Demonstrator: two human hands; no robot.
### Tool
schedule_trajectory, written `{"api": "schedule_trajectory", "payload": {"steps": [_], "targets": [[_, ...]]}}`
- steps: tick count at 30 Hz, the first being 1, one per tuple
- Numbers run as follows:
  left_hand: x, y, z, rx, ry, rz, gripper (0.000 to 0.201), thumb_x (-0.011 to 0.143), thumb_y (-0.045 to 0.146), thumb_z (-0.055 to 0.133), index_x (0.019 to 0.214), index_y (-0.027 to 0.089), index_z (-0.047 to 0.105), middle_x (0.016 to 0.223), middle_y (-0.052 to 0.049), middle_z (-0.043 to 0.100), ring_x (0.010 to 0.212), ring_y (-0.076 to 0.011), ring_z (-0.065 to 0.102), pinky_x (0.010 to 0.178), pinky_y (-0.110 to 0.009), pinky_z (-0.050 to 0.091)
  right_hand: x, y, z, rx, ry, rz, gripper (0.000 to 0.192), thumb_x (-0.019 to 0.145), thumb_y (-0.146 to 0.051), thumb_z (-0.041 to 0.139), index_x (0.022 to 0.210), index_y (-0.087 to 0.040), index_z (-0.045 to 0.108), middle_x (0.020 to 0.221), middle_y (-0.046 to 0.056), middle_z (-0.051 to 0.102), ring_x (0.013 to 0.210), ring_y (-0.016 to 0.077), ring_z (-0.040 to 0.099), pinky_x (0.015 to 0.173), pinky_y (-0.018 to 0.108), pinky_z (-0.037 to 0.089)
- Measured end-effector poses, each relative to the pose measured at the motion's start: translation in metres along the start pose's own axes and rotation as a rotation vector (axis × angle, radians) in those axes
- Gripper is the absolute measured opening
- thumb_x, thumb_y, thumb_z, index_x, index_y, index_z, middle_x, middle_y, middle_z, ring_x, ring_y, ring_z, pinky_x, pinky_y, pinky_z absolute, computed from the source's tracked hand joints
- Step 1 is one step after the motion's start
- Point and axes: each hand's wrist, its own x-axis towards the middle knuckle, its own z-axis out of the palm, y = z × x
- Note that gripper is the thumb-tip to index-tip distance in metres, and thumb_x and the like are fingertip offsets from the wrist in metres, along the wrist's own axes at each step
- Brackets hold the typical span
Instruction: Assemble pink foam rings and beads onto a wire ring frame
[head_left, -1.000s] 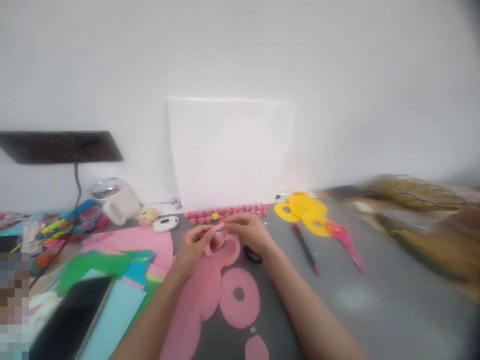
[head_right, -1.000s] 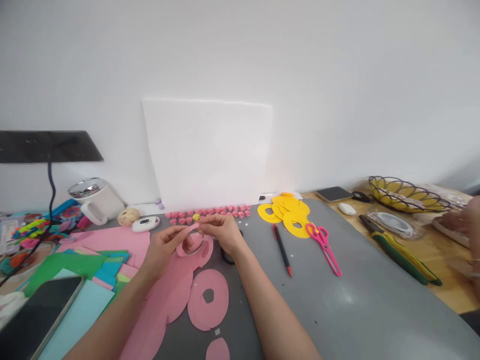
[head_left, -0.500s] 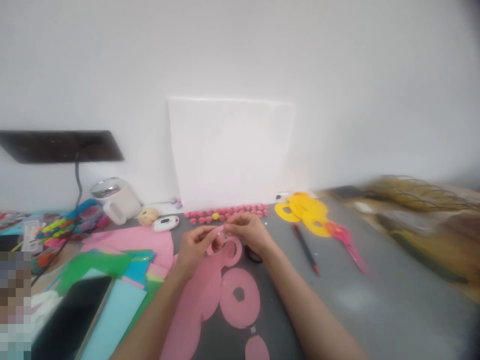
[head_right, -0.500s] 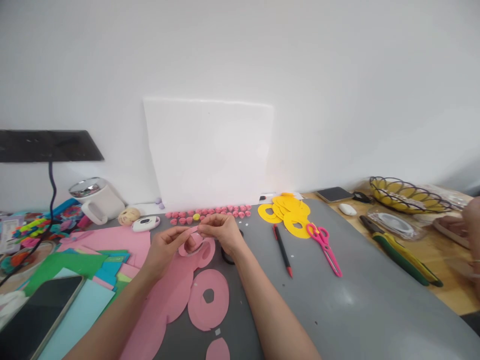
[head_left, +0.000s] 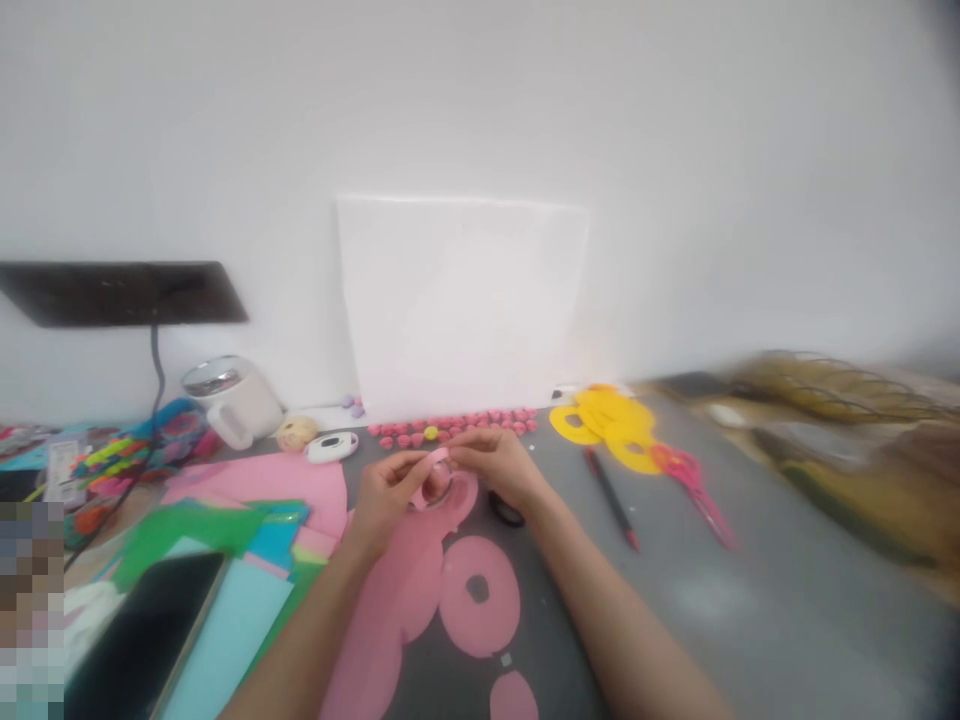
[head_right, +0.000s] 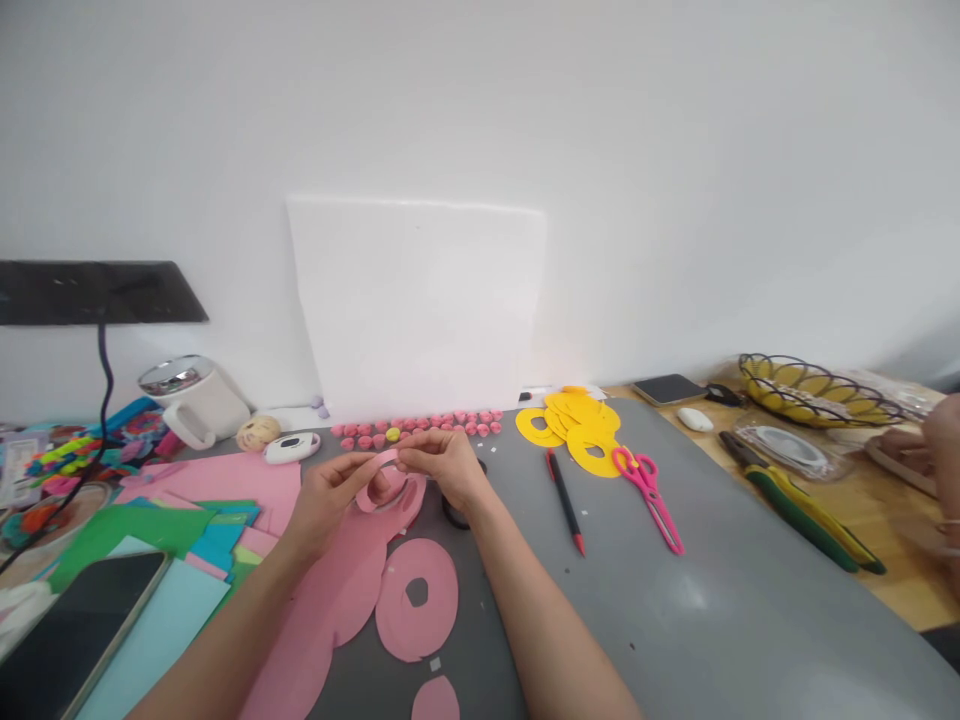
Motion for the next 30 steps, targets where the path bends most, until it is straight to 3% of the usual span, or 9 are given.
{"api": "schedule_trajectory", "payload": {"steps": [19,30], "targets": [[-0.001,0.001,0.001,0.017,-0.022,0.012,0.023,0.073,0.037,0.063,0.071,0.015,0.066,0.056,-0.001,0.059,0.054,-0.0134,0.054,0.054,-0.026,0.046,-0.002,-0.006,0.003,-0.034,0.057,0.011,0.019,0.054,-0.028,0.078,0.062,-0.016,0.067,0.057,0.000,0.064,0.056,0.0124,0.058,0.059,0.027,0.047],[0.001,-0.005,-0.001,-0.005,0.023,-0.006,0.023,0.072,0.037,0.065,0.073,0.014,0.066,0.057,-0.002,0.060,0.054,-0.0136,0.054,0.053,-0.025,0.046,-0.002,-0.004,0.000,-0.051,0.009,-0.013,0.019,0.060,-0.027,0.074,0.075,-0.016,0.071,0.070,0.003,0.070,0.067,0.0152,0.063,0.067,0.029,0.048]]}}
